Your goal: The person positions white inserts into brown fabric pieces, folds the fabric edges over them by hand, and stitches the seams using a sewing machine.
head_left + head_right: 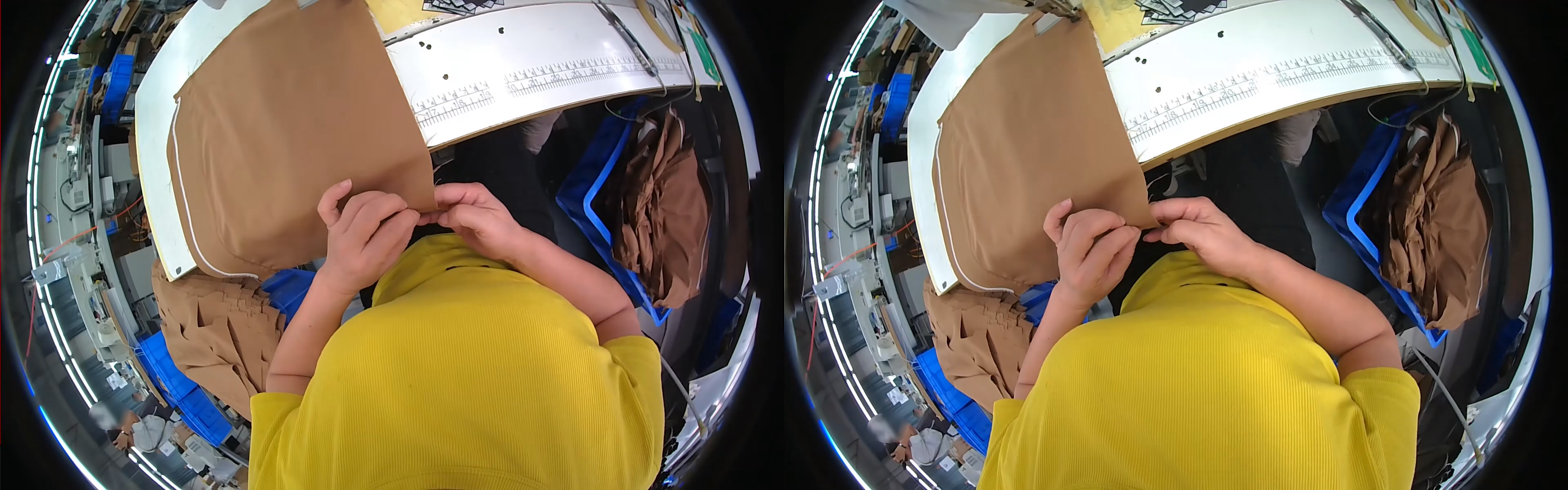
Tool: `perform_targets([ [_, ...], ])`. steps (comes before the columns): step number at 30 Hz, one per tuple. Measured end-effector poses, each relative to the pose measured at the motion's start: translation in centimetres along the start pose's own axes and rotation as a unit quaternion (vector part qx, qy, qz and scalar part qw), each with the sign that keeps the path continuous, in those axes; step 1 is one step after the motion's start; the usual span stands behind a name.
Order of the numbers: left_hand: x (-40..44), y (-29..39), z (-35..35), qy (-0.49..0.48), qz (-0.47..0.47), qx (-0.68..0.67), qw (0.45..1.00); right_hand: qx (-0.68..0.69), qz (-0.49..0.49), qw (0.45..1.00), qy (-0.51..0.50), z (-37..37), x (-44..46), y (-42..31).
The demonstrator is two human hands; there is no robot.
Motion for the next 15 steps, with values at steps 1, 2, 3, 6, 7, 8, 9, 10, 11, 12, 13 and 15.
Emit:
perform_targets([
  [1, 0.0, 0.0, 0.0, 0.001, 0.000, 0.001, 1.000, -0.021, 0.008, 1.000, -0.003, -0.2, -0.1, 0.0],
  [2, 0.1, 0.1, -0.1, 0.006, -0.001, -0.014, 1.000, -0.022, 0.008, 1.000, -0.004, -0.3, -0.2, -0.2],
  [3, 0.2, 0.1, -0.2, 0.011, -0.002, -0.029, 1.000, -0.031, 0.023, 0.999, -0.006, -0.4, -0.3, -0.4],
  [6, 0.3, 0.1, -0.2, 0.007, -0.003, -0.039, 0.999, -0.040, 0.044, 0.998, -0.020, 0.2, -0.5, -0.7],
  [7, 0.2, 0.0, -0.3, 0.009, -0.004, -0.037, 0.999, -0.041, 0.050, 0.997, -0.031, 0.6, -0.5, -0.6],
  [8, 0.1, -0.1, -0.2, 0.009, 0.004, -0.029, 1.000, -0.042, 0.051, 0.997, -0.033, 0.7, -0.5, -0.5],
  [9, 0.0, 0.0, -0.2, 0.010, 0.013, -0.020, 1.000, -0.056, 0.040, 0.997, -0.028, 0.8, -0.5, -0.5],
  [10, 0.0, -0.1, -0.3, 0.011, 0.012, -0.018, 1.000, -0.070, 0.029, 0.997, -0.023, 0.8, -0.5, -0.6],
  [11, 0.1, -0.2, -0.3, 0.004, 0.012, -0.019, 1.000, -0.071, 0.030, 0.997, -0.025, 0.9, -0.5, -0.6],
  [12, 0.1, -0.3, -0.3, -0.002, 0.012, -0.020, 1.000, -0.076, 0.028, 0.997, -0.012, 0.8, -0.6, -0.7],
  [13, 0.1, -0.3, -0.3, -0.001, 0.010, -0.019, 1.000, -0.082, 0.026, 0.996, 0.001, 0.6, -0.7, -0.7],
  [15, 0.1, -0.4, -0.2, -0.001, 0.003, -0.023, 1.000, -0.108, 0.002, 0.994, 0.007, 0.6, -0.8, -1.1],
])
Point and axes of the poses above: each hand's wrist, its own x-axis towards the middle knuckle, its own z-axis out of the palm, y = z × x, the point moved 8 cm from there along x, towards the middle knuckle, and after that the axes turned 2 degrees about z, right-handed, at the moved point
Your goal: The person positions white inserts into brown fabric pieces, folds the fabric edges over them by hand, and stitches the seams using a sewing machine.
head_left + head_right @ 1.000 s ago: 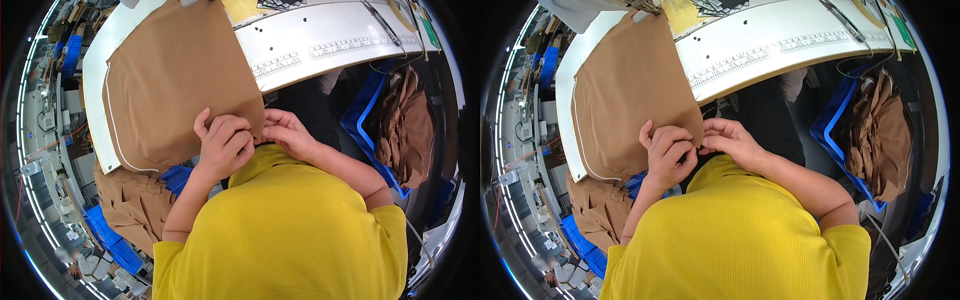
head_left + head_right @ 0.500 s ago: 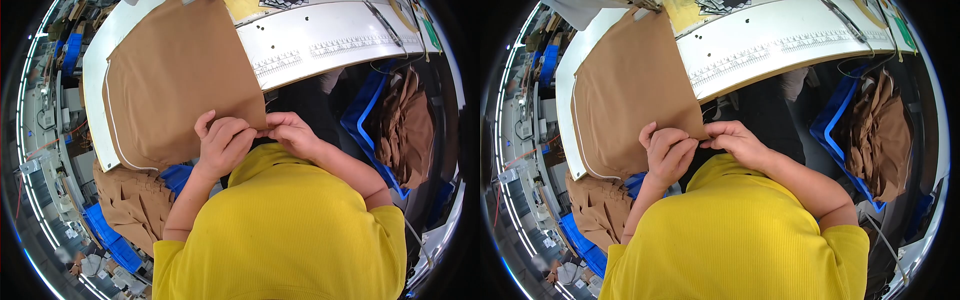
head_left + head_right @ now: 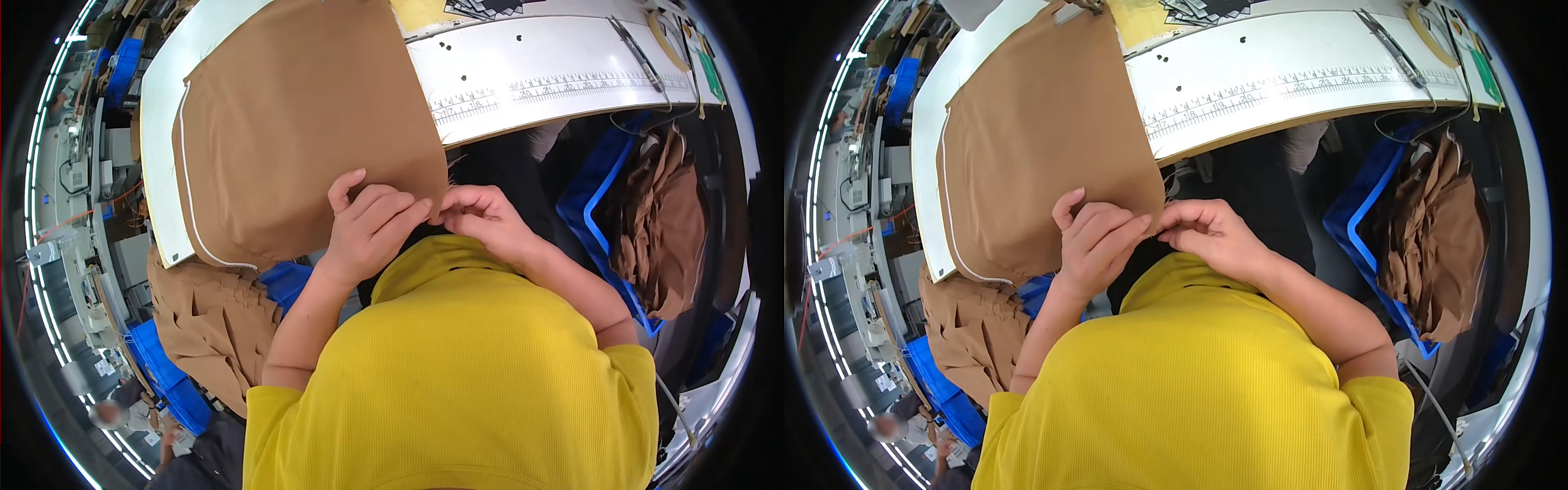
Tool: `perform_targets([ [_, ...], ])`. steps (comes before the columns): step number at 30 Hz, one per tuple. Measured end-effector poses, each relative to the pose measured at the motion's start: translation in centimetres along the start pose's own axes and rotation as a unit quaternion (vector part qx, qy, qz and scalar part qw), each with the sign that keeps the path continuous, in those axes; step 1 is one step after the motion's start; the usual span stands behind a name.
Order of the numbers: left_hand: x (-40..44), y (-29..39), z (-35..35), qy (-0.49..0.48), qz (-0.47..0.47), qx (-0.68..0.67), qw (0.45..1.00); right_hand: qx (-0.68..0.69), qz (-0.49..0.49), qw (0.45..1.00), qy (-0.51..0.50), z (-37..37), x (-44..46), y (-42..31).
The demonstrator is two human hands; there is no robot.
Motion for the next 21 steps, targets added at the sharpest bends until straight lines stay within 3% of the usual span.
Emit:
perform_targets([
  [5, 0.2, -0.6, -0.3, 0.006, -0.022, -0.007, 1.000, -0.087, -0.057, 0.994, 0.031, -1.0, -0.2, -1.0],
  [6, 0.3, -0.7, -0.3, 0.011, -0.032, -0.011, 0.999, -0.263, -0.198, 0.940, 0.094, -0.6, -1.0, -4.4],
  [7, 0.4, -0.6, -0.5, 0.013, -0.034, -0.008, 0.999, -0.421, -0.330, 0.831, 0.152, 0.7, -2.3, -7.2],
  [8, 0.6, -0.5, -0.5, 0.007, -0.040, -0.019, 0.999, -0.422, -0.330, 0.831, 0.148, 0.9, -2.0, -7.9],
  [10, 0.7, -0.1, -0.4, 0.000, -0.049, -0.029, 0.998, -0.571, -0.453, 0.678, 0.100, 3.8, -2.5, -9.5],
  [13, 1.1, 0.3, -0.5, 0.017, -0.059, -0.044, 0.997, -0.567, -0.436, 0.695, 0.067, 3.7, -1.3, -9.1],
  [15, 1.1, -0.4, -0.9, 0.049, -0.122, -0.065, 0.989, -0.562, -0.418, 0.713, 0.040, 3.6, -0.7, -9.0],
  [17, 1.3, -0.3, -0.9, 0.063, -0.139, -0.062, 0.986, -0.492, -0.350, 0.793, 0.075, 2.7, -0.2, -9.2],
  [18, 1.3, -0.4, -1.0, 0.074, -0.153, -0.063, 0.983, -0.494, -0.352, 0.792, 0.071, 3.0, -0.3, -9.3],
  [20, 1.2, -0.8, -1.0, 0.064, -0.150, -0.055, 0.985, -0.424, -0.251, 0.865, 0.099, 1.7, 0.4, -8.8],
  [21, 1.3, -1.0, -1.0, 0.048, -0.148, -0.050, 0.987, -0.418, -0.235, 0.873, 0.094, 1.7, 0.6, -8.8],
])
Point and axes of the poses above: each hand's wrist, its own x-axis towards the middle knuckle, its own z-axis out of the palm, y = z × x, the point moved 8 cm from there along x, towards the middle knuckle, and after that the axes turned 2 degrees about z, right-handed, at the moved point
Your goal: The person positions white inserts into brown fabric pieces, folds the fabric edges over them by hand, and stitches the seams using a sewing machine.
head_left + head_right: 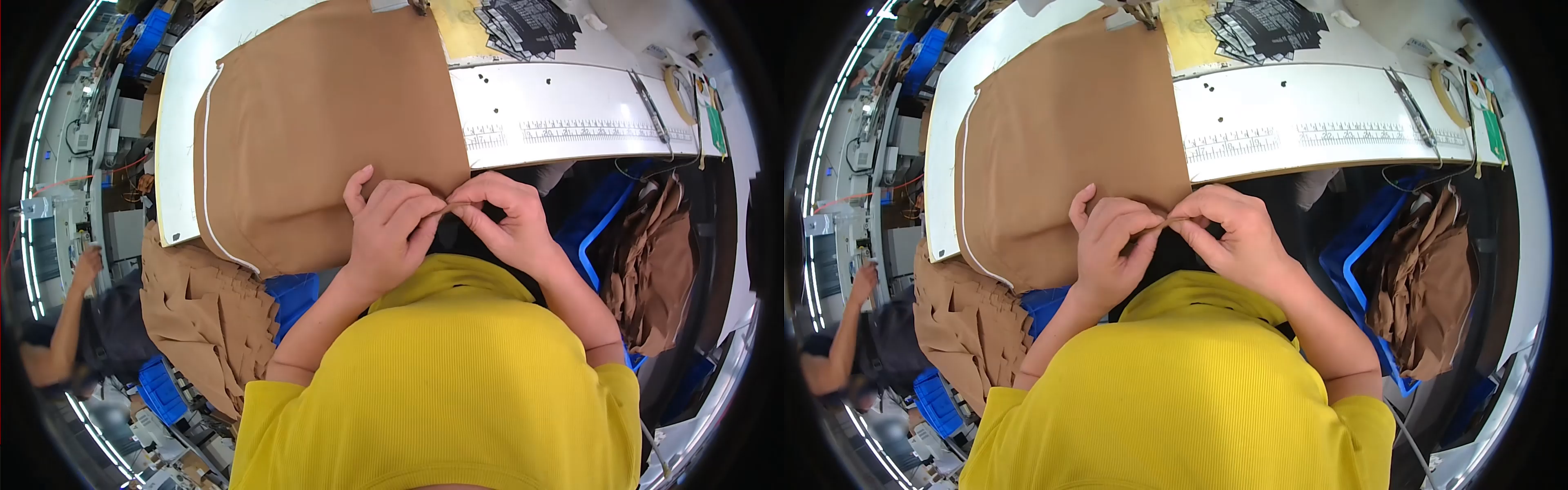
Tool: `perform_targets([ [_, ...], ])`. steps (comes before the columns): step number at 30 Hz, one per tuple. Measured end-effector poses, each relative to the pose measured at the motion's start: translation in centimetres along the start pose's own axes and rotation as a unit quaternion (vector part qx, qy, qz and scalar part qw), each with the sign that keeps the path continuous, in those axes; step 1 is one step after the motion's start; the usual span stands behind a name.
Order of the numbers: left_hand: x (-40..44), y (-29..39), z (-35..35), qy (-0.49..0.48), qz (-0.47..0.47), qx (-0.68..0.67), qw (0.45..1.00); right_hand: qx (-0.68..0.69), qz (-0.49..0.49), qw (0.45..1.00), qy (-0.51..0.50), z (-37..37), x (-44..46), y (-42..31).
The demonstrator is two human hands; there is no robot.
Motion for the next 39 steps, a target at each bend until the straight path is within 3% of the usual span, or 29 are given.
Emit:
perform_targets([
  [6, 1.4, -0.4, -0.8, -0.057, -0.067, -0.056, 0.994, 0.044, 0.083, 0.995, -0.038, -0.1, 0.5, -0.1],
  [13, 1.5, -0.8, -0.6, -0.092, -0.115, -0.091, 0.985, 0.031, 0.089, 0.995, -0.024, -0.3, 0.6, -0.5],
  [16, 1.6, -0.7, -0.5, -0.101, -0.095, -0.091, 0.986, -0.108, -0.074, 0.991, -0.006, -0.6, 0.7, -2.9],
  [18, 1.5, 0.4, -0.8, -0.066, 0.012, -0.079, 0.995, -0.180, -0.170, 0.969, 0.016, -0.6, 0.4, -4.4],
  [21, 0.8, 1.1, -0.9, -0.051, 0.078, -0.023, 0.995, -0.224, -0.259, 0.939, 0.030, -0.1, -1.0, -5.9],
  [27, -0.1, 1.6, -1.3, -0.022, 0.133, -0.012, 0.991, -0.198, -0.268, 0.943, 0.022, 0.7, -1.8, -5.1],
  [31, -0.1, 1.8, -0.5, -0.073, 0.157, 0.020, 0.985, -0.174, -0.259, 0.950, -0.024, -0.6, -0.3, -5.5],
  [35, 0.2, 2.3, -0.1, -0.055, 0.159, -0.008, 0.986, -0.243, -0.241, 0.940, 0.003, -3.8, 3.9, -6.1],
  [39, 0.4, 2.9, 0.1, -0.039, 0.176, 0.010, 0.984, -0.383, -0.203, 0.900, -0.031, -4.2, 9.5, -3.6],
])
Point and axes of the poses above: each hand's wrist, its own x-axis towards the middle knuckle, its own z-axis out of the palm, y = z × x, the point moved 8 cm from there along x, towards the middle knuckle, and after that the axes turned 2 degrees about z, right-handed, at the moved point
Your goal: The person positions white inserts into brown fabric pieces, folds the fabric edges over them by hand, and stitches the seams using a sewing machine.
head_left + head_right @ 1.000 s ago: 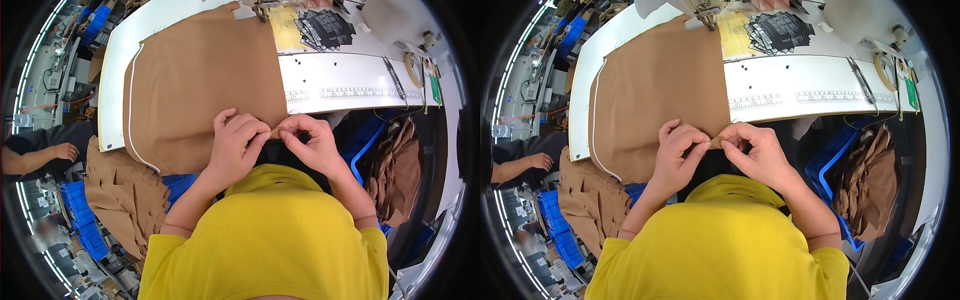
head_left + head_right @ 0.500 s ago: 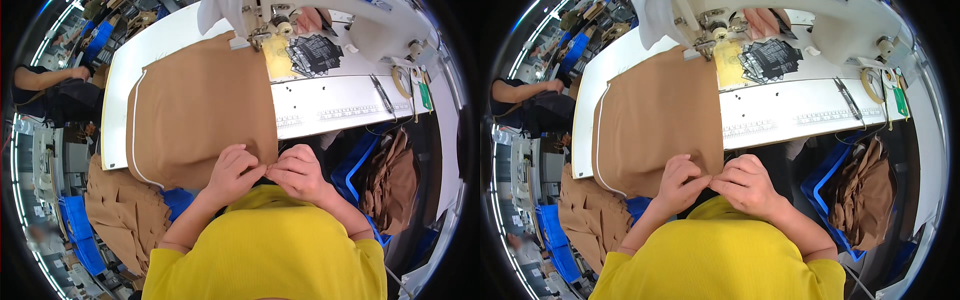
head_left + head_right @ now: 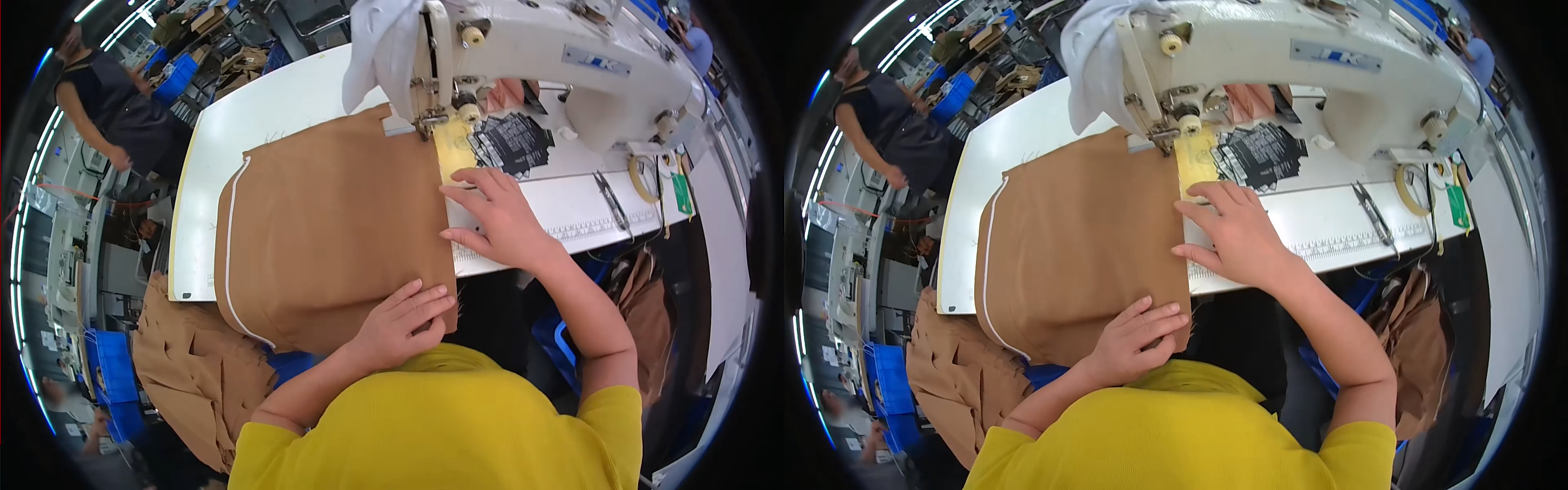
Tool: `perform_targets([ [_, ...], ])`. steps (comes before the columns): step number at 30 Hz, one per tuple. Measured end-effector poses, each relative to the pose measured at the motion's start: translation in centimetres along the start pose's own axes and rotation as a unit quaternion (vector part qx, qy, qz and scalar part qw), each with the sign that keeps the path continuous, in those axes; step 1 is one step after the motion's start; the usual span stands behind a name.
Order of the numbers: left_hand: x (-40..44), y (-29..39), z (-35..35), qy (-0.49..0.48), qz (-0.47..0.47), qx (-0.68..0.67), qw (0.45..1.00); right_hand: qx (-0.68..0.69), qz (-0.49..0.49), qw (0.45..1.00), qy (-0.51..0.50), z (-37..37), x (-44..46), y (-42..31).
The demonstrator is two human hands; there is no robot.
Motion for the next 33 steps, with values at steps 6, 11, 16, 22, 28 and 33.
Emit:
perform_targets([
  [6, 0.0, -0.1, 0.4, 0.008, 0.013, 0.010, 1.000, -0.077, -0.062, 0.992, -0.073, 1.4, 2.6, 1.1],
  [11, 0.3, -0.5, 0.1, 0.036, 0.019, -0.005, 0.999, -0.064, -0.038, 0.993, -0.092, 2.0, 2.4, 1.7],
  [16, 1.3, -1.5, -0.1, 0.016, 0.012, -0.013, 1.000, -0.079, -0.020, 0.991, -0.109, 2.3, 2.6, 2.7],
  [22, 2.5, -3.1, 0.1, -0.047, -0.016, -0.043, 0.998, -0.100, -0.025, 0.990, -0.099, 2.8, 3.3, 3.7],
  [28, 3.1, -5.2, 1.2, -0.110, -0.070, -0.091, 0.987, -0.096, -0.013, 0.990, -0.107, 3.3, 4.0, 4.3],
  [33, 3.8, -6.5, 1.6, -0.120, -0.072, -0.092, 0.986, -0.099, 0.006, 0.987, -0.125, 3.5, 4.0, 4.5],
])
Point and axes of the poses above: each hand's wrist, its own x-axis towards the middle knuckle, its own z-axis out of the palm, y = z × x, the point moved 8 cm from there along x, towards the middle knuckle, and after that the axes turned 2 degrees about z, right-handed, at the moved point
